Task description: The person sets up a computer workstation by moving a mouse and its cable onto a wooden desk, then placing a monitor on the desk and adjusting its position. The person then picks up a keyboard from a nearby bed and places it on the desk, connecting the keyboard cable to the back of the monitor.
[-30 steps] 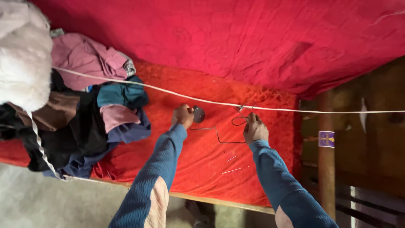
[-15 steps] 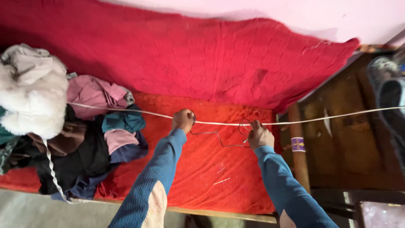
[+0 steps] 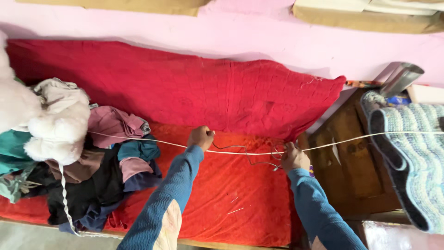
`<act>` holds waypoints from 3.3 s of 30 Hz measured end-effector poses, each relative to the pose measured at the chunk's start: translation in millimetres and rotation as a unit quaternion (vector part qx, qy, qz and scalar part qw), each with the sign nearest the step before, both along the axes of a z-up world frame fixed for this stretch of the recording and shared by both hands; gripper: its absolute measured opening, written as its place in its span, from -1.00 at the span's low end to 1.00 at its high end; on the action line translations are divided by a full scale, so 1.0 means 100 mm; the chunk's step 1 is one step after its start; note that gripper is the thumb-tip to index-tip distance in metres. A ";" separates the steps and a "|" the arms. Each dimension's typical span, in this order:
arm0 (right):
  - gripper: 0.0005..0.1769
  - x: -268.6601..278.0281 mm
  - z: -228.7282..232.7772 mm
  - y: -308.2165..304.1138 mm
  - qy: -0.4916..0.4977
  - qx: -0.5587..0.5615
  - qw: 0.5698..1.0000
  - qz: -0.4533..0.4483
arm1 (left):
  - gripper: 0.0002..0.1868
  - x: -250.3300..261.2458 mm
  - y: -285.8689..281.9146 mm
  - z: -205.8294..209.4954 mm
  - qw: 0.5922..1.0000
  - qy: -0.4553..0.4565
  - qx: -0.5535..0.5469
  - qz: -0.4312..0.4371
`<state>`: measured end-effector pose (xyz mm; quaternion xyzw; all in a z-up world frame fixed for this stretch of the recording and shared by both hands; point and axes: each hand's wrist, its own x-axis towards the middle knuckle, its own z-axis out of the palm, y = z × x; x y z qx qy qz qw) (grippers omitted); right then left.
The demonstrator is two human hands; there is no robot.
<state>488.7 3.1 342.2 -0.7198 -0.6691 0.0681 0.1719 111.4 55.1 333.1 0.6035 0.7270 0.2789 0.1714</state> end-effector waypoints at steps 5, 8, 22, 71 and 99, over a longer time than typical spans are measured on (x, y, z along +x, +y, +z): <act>-0.72 0.21 0.33 -0.16 -0.015 -0.006 0.999 -0.029 | -0.62 0.15 -0.15 0.51 1.000 0.030 0.000 -0.002; -0.70 0.34 0.52 -0.27 0.015 0.039 0.999 -0.016 | -0.61 0.27 -0.26 0.76 0.997 0.067 -0.001 -0.024; -0.74 1.00 0.95 -0.61 -0.007 0.087 0.996 -0.005 | -0.54 0.59 -0.67 1.48 0.996 0.079 -0.016 -0.028; -0.69 2.65 2.43 -2.68 -0.072 0.111 0.942 -0.309 | -0.53 3.41 -1.03 2.88 0.945 0.115 0.064 -0.299; -0.72 2.72 2.95 -3.76 -0.109 0.090 0.895 -0.424 | -0.56 3.54 -1.08 3.09 0.924 0.084 0.102 -0.358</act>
